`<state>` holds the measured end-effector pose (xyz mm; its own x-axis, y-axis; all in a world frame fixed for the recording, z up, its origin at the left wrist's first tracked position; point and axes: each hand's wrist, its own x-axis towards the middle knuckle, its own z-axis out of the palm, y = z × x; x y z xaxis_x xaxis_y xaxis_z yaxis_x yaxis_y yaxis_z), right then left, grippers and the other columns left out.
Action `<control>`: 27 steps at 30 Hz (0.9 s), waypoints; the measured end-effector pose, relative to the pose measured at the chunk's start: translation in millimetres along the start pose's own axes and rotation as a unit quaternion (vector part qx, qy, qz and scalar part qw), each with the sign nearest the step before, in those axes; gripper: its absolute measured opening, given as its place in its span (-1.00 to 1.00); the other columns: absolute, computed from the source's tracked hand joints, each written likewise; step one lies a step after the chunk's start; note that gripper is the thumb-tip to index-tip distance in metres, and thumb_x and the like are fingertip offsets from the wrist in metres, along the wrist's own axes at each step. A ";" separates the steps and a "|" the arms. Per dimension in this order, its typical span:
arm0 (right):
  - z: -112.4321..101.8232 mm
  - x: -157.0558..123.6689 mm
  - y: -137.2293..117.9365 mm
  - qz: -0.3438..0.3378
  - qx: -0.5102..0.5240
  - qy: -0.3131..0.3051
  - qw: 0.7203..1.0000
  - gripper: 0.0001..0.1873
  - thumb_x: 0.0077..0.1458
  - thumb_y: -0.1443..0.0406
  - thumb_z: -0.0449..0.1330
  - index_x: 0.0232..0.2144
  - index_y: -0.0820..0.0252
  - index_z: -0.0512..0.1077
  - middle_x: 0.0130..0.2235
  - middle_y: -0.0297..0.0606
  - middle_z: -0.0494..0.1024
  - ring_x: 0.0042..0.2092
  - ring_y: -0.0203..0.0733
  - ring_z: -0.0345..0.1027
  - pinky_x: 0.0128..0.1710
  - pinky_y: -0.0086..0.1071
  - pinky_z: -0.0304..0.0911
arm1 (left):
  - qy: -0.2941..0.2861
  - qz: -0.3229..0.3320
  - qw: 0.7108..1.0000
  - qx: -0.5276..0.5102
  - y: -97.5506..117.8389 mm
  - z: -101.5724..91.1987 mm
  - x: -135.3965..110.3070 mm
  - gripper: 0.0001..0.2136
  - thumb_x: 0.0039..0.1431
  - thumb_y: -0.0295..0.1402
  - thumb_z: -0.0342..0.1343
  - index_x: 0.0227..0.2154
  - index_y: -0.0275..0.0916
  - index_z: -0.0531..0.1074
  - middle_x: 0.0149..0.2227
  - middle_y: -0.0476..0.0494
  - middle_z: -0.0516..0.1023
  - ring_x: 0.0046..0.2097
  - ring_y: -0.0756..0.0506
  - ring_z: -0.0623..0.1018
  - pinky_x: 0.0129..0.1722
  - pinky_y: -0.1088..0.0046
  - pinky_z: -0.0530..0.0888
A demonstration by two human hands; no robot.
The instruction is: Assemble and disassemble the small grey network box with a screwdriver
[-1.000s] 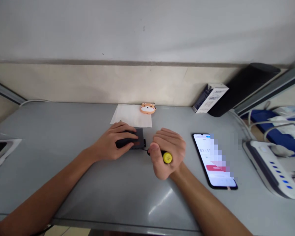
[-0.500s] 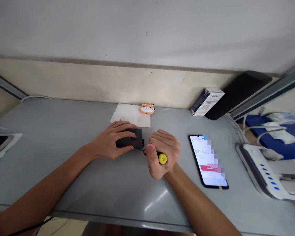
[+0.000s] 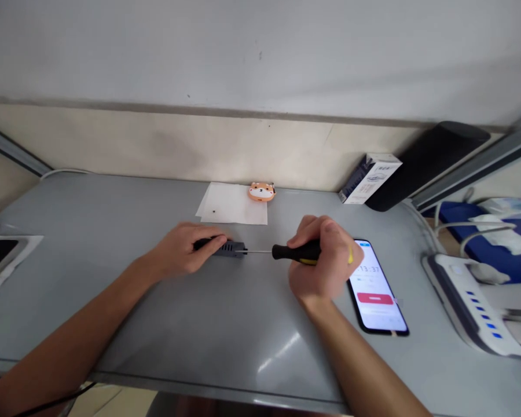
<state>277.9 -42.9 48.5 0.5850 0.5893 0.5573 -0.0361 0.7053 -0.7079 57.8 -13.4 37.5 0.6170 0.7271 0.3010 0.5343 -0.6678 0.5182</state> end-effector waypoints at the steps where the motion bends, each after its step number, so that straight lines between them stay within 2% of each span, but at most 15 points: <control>1: 0.4 -0.1 0.9 0.002 -0.002 -0.003 1.000 -0.56 0.16 0.36 0.05 -0.75 0.15 0.32 -0.71 -0.36 0.21 -0.64 -0.33 -0.01 -0.57 -0.31 -0.12 | 0.035 0.010 0.999 0.018 -0.6 0.4 -0.3 -0.73 0.49 -0.31 0.01 -0.23 -0.16 0.61 -0.40 0.02 0.69 -0.45 0.00 0.60 -0.41 0.50 0.45; 3: -0.1 -0.4 2.9 0.000 -0.008 -0.011 1.000 -0.57 0.18 0.36 0.08 -0.73 0.14 0.35 -0.69 -0.35 0.25 -0.63 -0.31 0.03 -0.56 -0.30 -0.11 | 0.098 0.049 0.992 0.066 -1.7 1.7 -0.1 -0.78 0.47 -0.32 0.06 -0.23 -0.18 0.59 -0.44 0.03 0.67 -0.50 0.01 0.57 -0.47 0.49 0.41; 5: -1.3 -0.3 5.1 -0.009 -0.016 -0.014 1.000 -0.57 0.20 0.37 0.09 -0.72 0.13 0.36 -0.68 -0.35 0.27 -0.62 -0.29 0.05 -0.55 -0.29 -0.09 | 0.133 0.100 0.980 0.108 -1.9 3.0 1.2 -0.85 0.44 -0.31 0.12 -0.19 -0.19 0.58 -0.38 0.00 0.70 -0.43 -0.01 0.62 -0.43 0.47 0.45; 8: -2.6 1.2 8.3 -0.024 -0.030 -0.017 0.999 -0.55 0.24 0.39 0.07 -0.70 0.12 0.36 -0.68 -0.34 0.27 -0.61 -0.27 0.05 -0.55 -0.28 -0.10 | 0.139 0.173 0.965 0.141 -0.4 4.8 4.2 -0.89 0.40 -0.32 0.18 -0.13 -0.19 0.56 -0.24 -0.08 0.74 -0.28 -0.07 0.69 -0.24 0.40 0.56; 10: -2.5 2.3 10.0 -0.027 -0.033 -0.013 0.999 -0.54 0.25 0.40 0.06 -0.70 0.12 0.35 -0.69 -0.35 0.25 -0.61 -0.26 0.05 -0.56 -0.27 -0.10 | 0.147 0.202 0.957 0.148 0.8 5.9 6.0 -0.92 0.39 -0.36 0.19 -0.15 -0.20 0.56 -0.23 -0.09 0.73 -0.25 -0.07 0.69 -0.17 0.37 0.58; 14: -1.1 2.5 10.9 -0.010 -0.043 -0.005 0.999 -0.53 0.22 0.41 0.06 -0.72 0.09 0.35 -0.69 -0.35 0.24 -0.61 -0.23 0.06 -0.56 -0.27 -0.09 | 0.159 0.220 0.951 0.151 1.9 7.4 7.9 -0.95 0.38 -0.40 0.19 -0.18 -0.20 0.54 -0.24 -0.09 0.73 -0.26 -0.06 0.68 -0.18 0.38 0.59; 17: -1.9 2.4 7.8 -0.003 -0.067 -0.022 0.998 -0.53 0.25 0.38 0.06 -0.71 0.07 0.34 -0.68 -0.35 0.24 -0.60 -0.21 0.07 -0.56 -0.27 -0.07 | 0.163 0.231 0.948 0.149 1.4 9.1 8.1 -0.96 0.37 -0.41 0.20 -0.18 -0.20 0.54 -0.24 -0.09 0.73 -0.25 -0.07 0.68 -0.18 0.37 0.58; 20: -4.4 7.3 -0.4 0.002 -0.099 -0.071 0.993 -0.55 0.22 0.42 0.04 -0.70 0.09 0.35 -0.66 -0.35 0.28 -0.57 -0.24 0.12 -0.54 -0.29 -0.01 | 0.164 0.221 0.952 0.135 1.0 11.8 7.6 -0.97 0.36 -0.41 0.21 -0.19 -0.22 0.53 -0.25 -0.08 0.72 -0.26 -0.06 0.68 -0.17 0.38 0.58; 23: -3.1 19.4 -12.6 0.003 -0.166 -0.155 0.974 -0.55 0.26 0.41 0.06 -0.68 0.13 0.37 -0.63 -0.34 0.31 -0.55 -0.27 0.15 -0.55 -0.31 0.02 | 0.154 0.206 0.959 0.120 0.9 13.9 7.1 -0.96 0.38 -0.42 0.18 -0.20 -0.21 0.53 -0.24 -0.08 0.72 -0.26 -0.05 0.68 -0.18 0.39 0.58; 25: 2.6 28.9 -19.3 0.000 -0.222 -0.238 0.946 -0.57 0.34 0.30 0.09 -0.61 0.13 0.39 -0.58 -0.33 0.34 -0.52 -0.27 0.18 -0.56 -0.32 0.04 | 0.148 0.204 0.960 0.123 1.2 13.9 7.0 -0.94 0.38 -0.41 0.16 -0.21 -0.19 0.53 -0.23 -0.07 0.73 -0.26 -0.05 0.69 -0.19 0.38 0.57; 27: 11.6 36.1 -22.3 -0.010 -0.218 -0.278 0.935 -0.74 0.32 0.18 0.22 -0.42 0.09 0.36 -0.49 -0.39 0.35 -0.49 -0.30 0.17 -0.53 -0.35 0.12 | 0.150 0.206 0.959 0.126 2.0 13.2 6.8 -0.95 0.37 -0.43 0.17 -0.20 -0.19 0.52 -0.23 -0.07 0.74 -0.26 -0.05 0.69 -0.19 0.38 0.57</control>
<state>290.4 -32.8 89.4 0.0661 0.7768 0.6262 0.3759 0.5620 -0.7368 70.7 -11.9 30.0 0.6326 0.3803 0.6747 0.4265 -0.8982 0.1064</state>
